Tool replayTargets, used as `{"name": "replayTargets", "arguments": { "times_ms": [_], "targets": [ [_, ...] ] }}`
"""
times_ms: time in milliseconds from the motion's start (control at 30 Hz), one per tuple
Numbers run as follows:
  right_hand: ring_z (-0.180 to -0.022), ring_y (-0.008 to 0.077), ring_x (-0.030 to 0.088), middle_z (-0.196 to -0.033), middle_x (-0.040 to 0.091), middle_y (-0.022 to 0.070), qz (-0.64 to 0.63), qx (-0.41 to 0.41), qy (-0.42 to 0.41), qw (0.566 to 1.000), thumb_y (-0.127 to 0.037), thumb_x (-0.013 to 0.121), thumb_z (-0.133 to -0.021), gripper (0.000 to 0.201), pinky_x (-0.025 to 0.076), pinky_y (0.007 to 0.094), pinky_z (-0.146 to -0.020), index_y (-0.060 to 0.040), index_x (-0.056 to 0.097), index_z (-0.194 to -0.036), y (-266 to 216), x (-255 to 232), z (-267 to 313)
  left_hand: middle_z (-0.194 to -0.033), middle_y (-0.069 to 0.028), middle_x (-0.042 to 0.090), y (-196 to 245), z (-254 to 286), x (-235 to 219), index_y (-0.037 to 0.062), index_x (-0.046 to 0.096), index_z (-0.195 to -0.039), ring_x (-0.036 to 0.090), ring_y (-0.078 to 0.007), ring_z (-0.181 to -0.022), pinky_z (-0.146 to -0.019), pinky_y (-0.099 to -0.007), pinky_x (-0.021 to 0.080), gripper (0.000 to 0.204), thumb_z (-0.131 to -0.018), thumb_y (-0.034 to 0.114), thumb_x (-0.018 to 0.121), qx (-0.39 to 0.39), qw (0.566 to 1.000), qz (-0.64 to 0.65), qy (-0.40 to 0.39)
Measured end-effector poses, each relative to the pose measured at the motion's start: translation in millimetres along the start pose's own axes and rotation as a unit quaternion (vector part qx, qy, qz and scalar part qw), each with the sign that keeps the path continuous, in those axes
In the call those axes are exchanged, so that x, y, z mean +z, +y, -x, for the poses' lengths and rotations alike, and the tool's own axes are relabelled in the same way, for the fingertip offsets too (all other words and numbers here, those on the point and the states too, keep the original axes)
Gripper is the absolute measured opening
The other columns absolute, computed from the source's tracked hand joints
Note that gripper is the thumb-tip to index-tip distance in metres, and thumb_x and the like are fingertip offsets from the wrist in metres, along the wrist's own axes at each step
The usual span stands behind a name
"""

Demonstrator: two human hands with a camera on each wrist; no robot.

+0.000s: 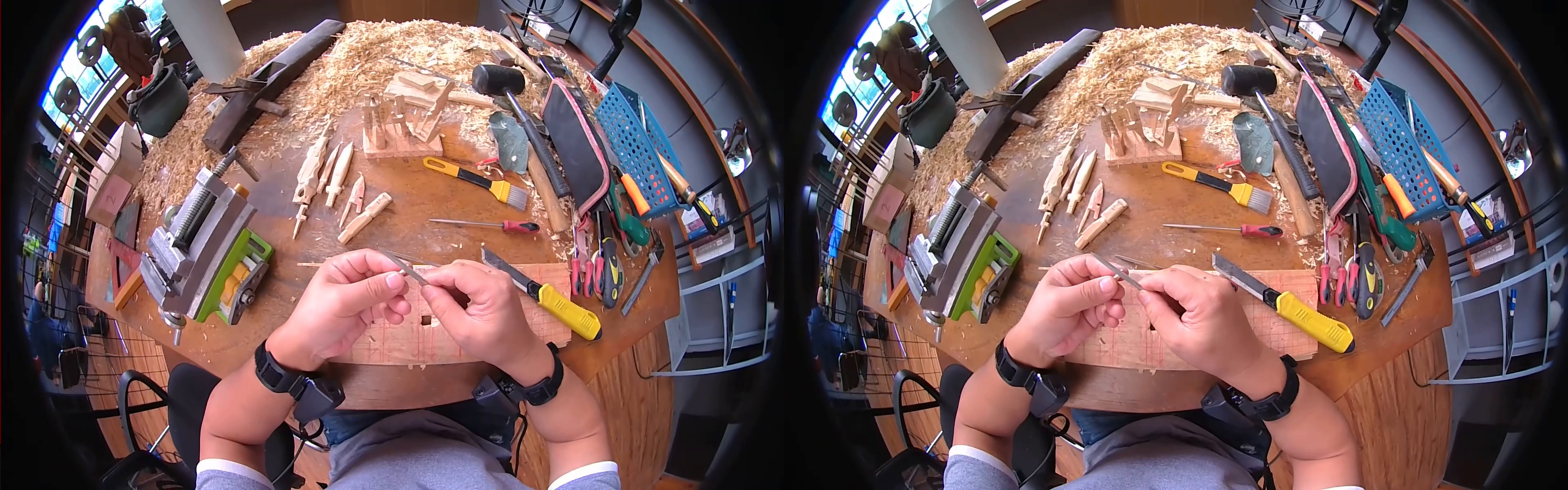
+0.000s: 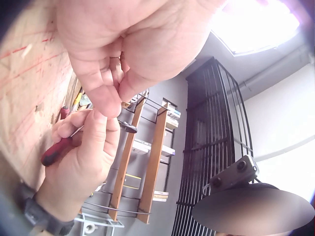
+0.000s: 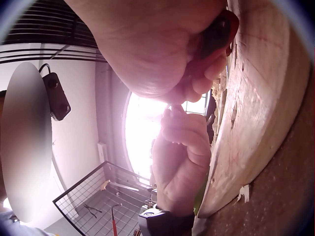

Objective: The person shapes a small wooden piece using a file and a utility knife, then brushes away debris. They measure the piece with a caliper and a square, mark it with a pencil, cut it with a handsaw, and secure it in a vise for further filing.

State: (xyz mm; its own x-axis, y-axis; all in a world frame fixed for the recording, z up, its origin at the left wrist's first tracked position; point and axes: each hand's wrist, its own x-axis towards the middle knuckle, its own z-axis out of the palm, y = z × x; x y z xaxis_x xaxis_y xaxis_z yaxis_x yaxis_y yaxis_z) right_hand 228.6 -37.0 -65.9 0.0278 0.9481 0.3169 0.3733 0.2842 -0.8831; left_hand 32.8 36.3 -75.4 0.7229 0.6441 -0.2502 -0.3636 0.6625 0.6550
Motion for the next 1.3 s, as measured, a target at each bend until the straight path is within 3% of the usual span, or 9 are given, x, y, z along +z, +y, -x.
{"name": "replayTargets", "arguments": {
  "times_ms": [267, 467, 567, 1000, 1067, 1167, 1300],
  "targets": [
    [-0.069, 0.0263, 0.066, -0.077, 0.066, 0.0141, 0.026, -0.024, 0.014, 0.999, -0.003, 0.068, -0.086, 0.005, 0.050, 0.0345, -0.062, -0.0003, 0.068, -0.090, 1, 3, -2, -0.093, -0.0085, 0.070, -9, -3, 1, 0.0007, 0.066, -0.105, 0.071, -0.0170, -0.079, -0.068, -0.0277, 0.058, 0.010, -0.096, 0.005, 0.064, 0.019, 0.995, -0.098, 0.010],
    [-0.070, 0.0255, 0.067, -0.080, 0.068, 0.0145, -0.012, 0.054, 0.019, 0.998, -0.004, 0.068, -0.088, 0.007, 0.051, 0.0338, -0.064, 0.0012, 0.068, -0.093, -4, -4, 1, -0.095, -0.0087, 0.070, -5, -3, 2, 0.0010, 0.066, -0.109, 0.070, -0.0170, -0.082, -0.070, -0.0289, 0.058, 0.014, -0.097, 0.007, 0.063, 0.022, 0.998, -0.051, 0.005],
    [-0.070, 0.0261, 0.067, -0.081, 0.068, 0.0149, -0.008, 0.021, 0.025, 0.999, -0.003, 0.068, -0.087, 0.008, 0.051, 0.0334, -0.063, 0.0013, 0.068, -0.094, 1, -2, 2, -0.095, -0.0093, 0.070, -5, -3, 1, 0.0009, 0.065, -0.109, 0.071, -0.0178, -0.082, -0.070, -0.0296, 0.058, 0.014, -0.098, 0.008, 0.062, 0.020, 0.999, -0.045, 0.005],
    [-0.070, 0.0266, 0.068, -0.079, 0.067, 0.0156, -0.004, 0.020, -0.009, 1.000, -0.001, 0.067, -0.086, 0.007, 0.051, 0.0349, -0.062, 0.0006, 0.068, -0.093, 1, 1, 1, -0.093, -0.0091, 0.070, -8, -3, -4, 0.0017, 0.065, -0.106, 0.070, -0.0170, -0.080, -0.067, -0.0279, 0.056, 0.011, -0.098, 0.009, 0.062, 0.031, 0.997, -0.073, -0.004],
    [-0.070, 0.0260, 0.067, -0.079, 0.067, 0.0152, 0.026, -0.017, 0.015, 0.999, -0.002, 0.067, -0.087, 0.006, 0.051, 0.0345, -0.060, 0.0008, 0.067, -0.092, 5, 4, -1, -0.093, -0.0084, 0.070, -10, -4, -2, 0.0019, 0.065, -0.107, 0.070, -0.0159, -0.079, -0.065, -0.0268, 0.055, 0.012, -0.098, 0.009, 0.062, 0.020, 0.995, -0.096, 0.012],
    [-0.069, 0.0255, 0.067, -0.079, 0.067, 0.0150, -0.003, 0.010, 0.059, 0.998, -0.003, 0.067, -0.088, 0.006, 0.050, 0.0342, -0.060, 0.0014, 0.067, -0.092, 1, 7, -1, -0.092, -0.0080, 0.070, -7, -4, 3, 0.0018, 0.066, -0.109, 0.070, -0.0158, -0.079, -0.066, -0.0274, 0.056, 0.014, -0.098, 0.010, 0.062, 0.007, 0.996, -0.080, 0.024],
    [-0.068, 0.0250, 0.067, -0.078, 0.067, 0.0148, -0.006, 0.015, 0.044, 0.999, -0.003, 0.067, -0.088, 0.006, 0.050, 0.0337, -0.060, 0.0017, 0.067, -0.091, 1, 2, 1, -0.092, -0.0081, 0.070, -6, -2, 3, 0.0016, 0.066, -0.110, 0.070, -0.0160, -0.079, -0.068, -0.0282, 0.057, 0.015, -0.098, 0.010, 0.062, 0.007, 0.998, -0.063, 0.023]
  ]
}}
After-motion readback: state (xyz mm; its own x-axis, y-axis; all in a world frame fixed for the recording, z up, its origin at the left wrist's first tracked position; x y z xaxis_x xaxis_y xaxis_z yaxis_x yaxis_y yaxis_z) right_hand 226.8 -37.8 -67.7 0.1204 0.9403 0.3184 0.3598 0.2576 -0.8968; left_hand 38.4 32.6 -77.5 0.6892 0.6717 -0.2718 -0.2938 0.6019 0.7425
